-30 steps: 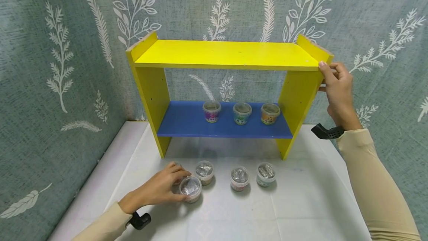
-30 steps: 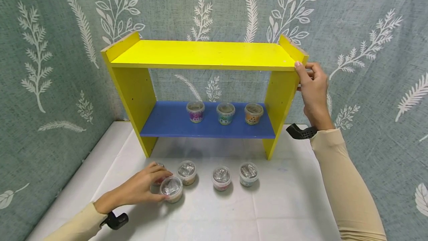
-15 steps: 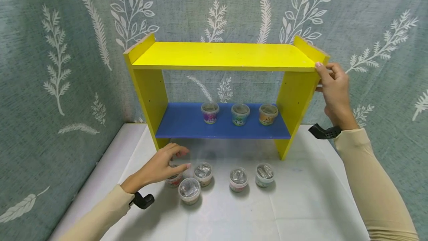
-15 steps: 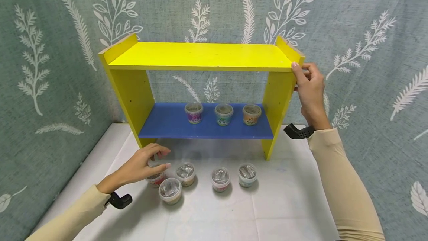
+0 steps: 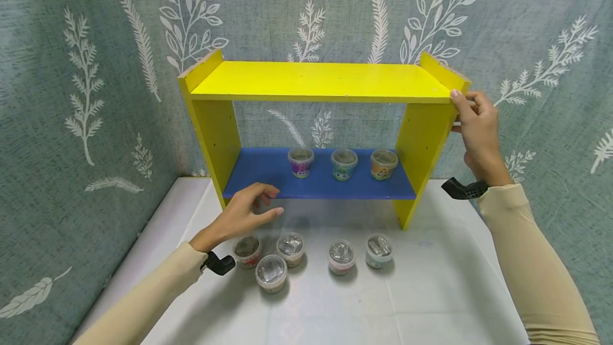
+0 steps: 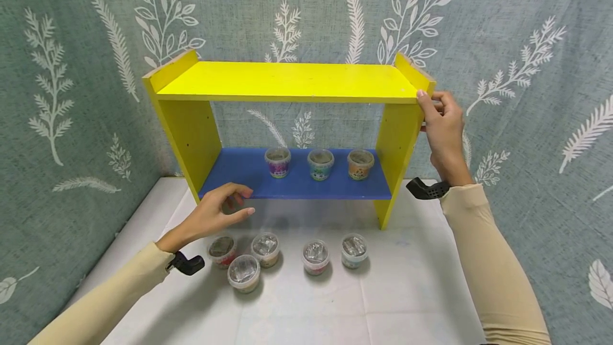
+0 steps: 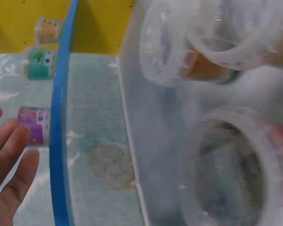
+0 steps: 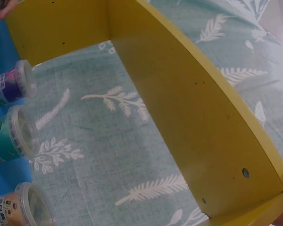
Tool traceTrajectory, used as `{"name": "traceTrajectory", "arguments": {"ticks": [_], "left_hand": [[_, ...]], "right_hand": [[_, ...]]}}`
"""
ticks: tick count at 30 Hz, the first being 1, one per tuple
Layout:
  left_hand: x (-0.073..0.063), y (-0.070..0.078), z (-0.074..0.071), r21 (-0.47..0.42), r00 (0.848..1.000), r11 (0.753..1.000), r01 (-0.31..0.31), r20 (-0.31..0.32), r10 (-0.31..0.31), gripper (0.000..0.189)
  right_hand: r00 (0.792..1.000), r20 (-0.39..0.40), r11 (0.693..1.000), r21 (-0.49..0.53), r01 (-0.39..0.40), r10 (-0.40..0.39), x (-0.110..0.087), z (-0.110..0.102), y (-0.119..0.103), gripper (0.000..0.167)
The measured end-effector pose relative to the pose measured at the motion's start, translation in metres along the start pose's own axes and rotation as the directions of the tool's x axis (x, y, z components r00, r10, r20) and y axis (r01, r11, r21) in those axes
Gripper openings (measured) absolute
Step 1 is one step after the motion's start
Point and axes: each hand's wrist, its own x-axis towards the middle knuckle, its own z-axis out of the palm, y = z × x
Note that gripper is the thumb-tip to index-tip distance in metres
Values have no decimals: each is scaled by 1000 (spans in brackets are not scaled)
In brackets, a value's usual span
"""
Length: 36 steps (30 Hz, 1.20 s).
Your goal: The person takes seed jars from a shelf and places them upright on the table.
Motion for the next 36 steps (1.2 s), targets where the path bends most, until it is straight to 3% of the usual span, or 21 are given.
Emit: {"name": "traceTrajectory", "arguments": {"ticks": [10, 20, 29, 36], "left_hand": [[29, 0, -4, -42, 995, 995, 85, -43, -87, 46], [49, -15, -3, -113, 982, 981, 155, -93, -166, 51], [67, -26, 0, -88, 980, 979, 183, -63, -189, 67], [82, -33, 4, -71, 978, 977, 201, -40, -204, 71]], "right_hand": [[1000, 5, 1000, -17, -1, 1, -1, 1, -2, 36], [1000, 6, 1000, -5, -2, 3, -2, 0, -2, 36], [1000, 1, 999, -36, -6, 6, -2, 1, 0, 35], [1000, 1, 999, 35, 3, -3, 0, 3, 0, 34]]}}
